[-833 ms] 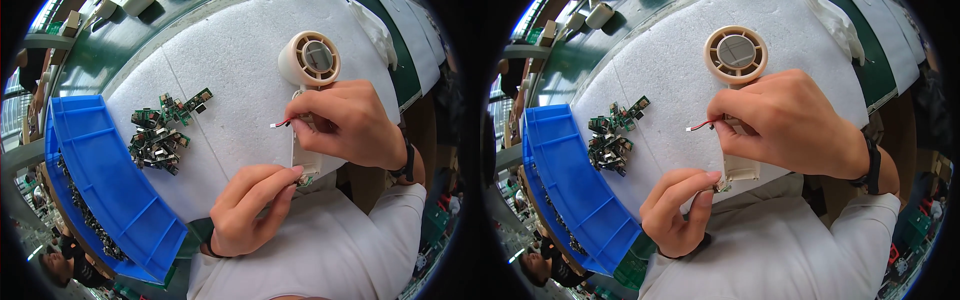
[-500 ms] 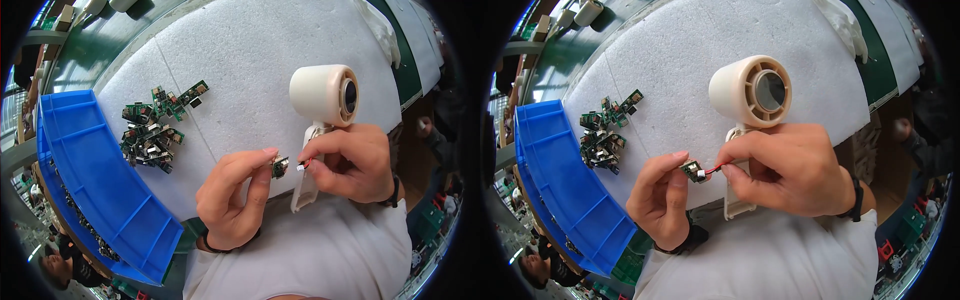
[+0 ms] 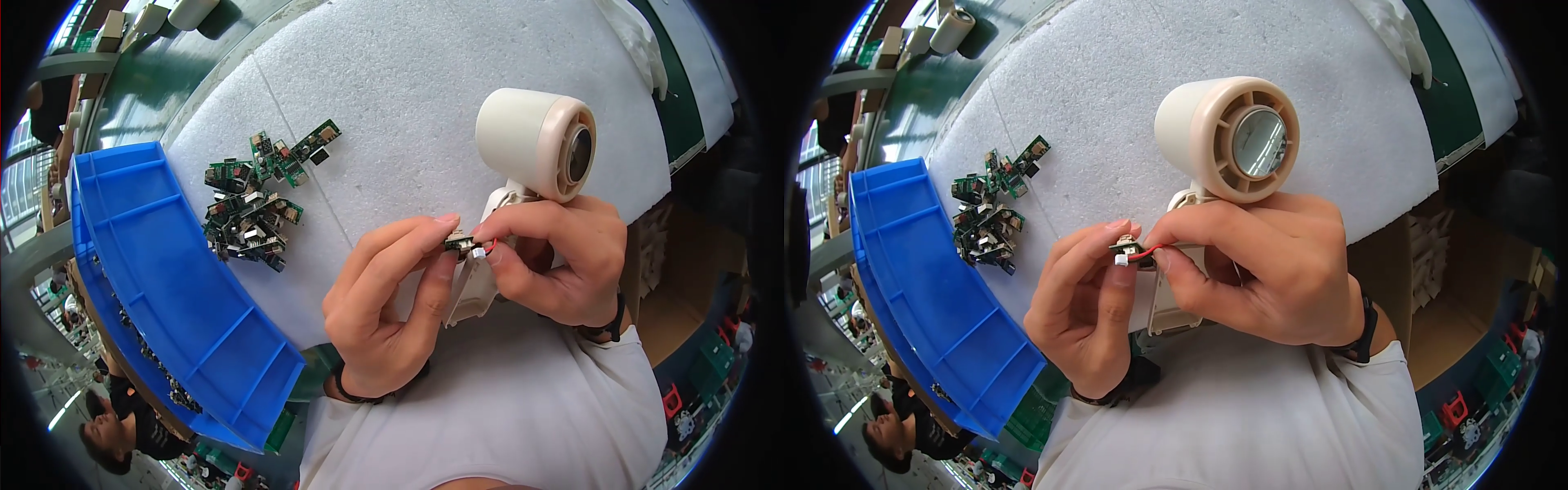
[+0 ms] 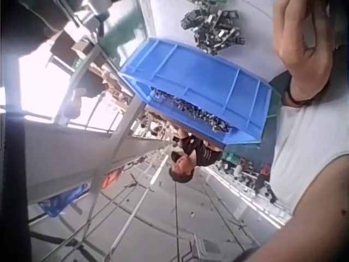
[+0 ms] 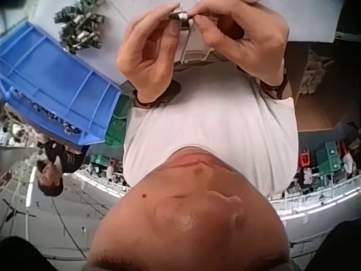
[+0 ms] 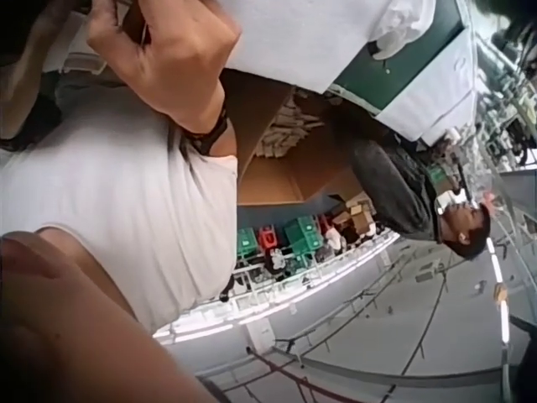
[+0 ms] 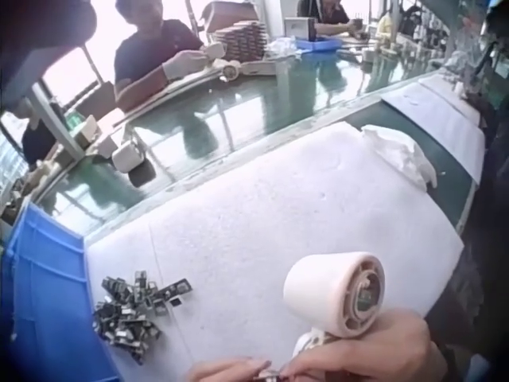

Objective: Assembling small handheld fans by fitting internal components and circuit boards into the housing.

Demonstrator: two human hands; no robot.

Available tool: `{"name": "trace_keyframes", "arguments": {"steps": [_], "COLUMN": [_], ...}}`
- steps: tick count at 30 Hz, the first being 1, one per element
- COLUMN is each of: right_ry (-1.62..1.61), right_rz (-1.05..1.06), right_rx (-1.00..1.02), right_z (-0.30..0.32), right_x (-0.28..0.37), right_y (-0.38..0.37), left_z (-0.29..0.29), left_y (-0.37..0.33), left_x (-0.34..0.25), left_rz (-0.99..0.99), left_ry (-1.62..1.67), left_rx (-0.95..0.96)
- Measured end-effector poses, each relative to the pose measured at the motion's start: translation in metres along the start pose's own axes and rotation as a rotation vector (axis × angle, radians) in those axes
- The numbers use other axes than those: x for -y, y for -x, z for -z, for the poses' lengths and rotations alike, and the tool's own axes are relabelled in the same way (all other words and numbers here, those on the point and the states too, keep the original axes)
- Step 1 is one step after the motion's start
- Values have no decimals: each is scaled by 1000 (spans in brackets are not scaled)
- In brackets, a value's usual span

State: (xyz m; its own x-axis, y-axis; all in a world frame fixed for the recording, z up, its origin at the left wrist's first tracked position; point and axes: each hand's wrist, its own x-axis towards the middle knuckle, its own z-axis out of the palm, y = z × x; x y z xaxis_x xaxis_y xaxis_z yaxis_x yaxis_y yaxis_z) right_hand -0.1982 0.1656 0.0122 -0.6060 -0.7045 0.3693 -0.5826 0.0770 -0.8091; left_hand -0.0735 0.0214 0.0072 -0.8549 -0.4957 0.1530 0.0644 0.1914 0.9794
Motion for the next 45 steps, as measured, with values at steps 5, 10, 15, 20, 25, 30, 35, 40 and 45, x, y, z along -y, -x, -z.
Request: {"name": "trace_keyframes", "arguments": {"steps": [5, 10, 15, 20, 25, 30, 35, 40, 45], "right_ry": [16, 13, 15, 5, 3, -14, -99, -187, -259], "right_rz": [-11, -14, -11, 12, 17, 11, -38, -37, -1], "right_rx": [25, 29, 29, 12, 7, 9, 40, 45, 43], "right_z": [1, 3, 3, 2, 2, 2, 6, 7, 8], "right_x": [3, 3, 3, 0, -1, -1, -1, -6, -12], "right_y": [-2, -3, -3, -2, -1, -1, 0, 0, 1], "left_z": [1, 0, 0, 0, 0, 0, 2, 8, 11], "left_y": [2, 3, 2, 3, 2, 3, 4, 0, -4], "left_x": [6, 8, 8, 9, 8, 7, 9, 6, 0], "left_rz": [-93, -148, -175, -194, -189, -160, -149, -120, -29], "left_ry": [-49, -71, -74, -99, -100, -93, -57, -49, 66], "left_rx": [-20, -9, -7, -2, 5, 4, 3, 68, 153]}}
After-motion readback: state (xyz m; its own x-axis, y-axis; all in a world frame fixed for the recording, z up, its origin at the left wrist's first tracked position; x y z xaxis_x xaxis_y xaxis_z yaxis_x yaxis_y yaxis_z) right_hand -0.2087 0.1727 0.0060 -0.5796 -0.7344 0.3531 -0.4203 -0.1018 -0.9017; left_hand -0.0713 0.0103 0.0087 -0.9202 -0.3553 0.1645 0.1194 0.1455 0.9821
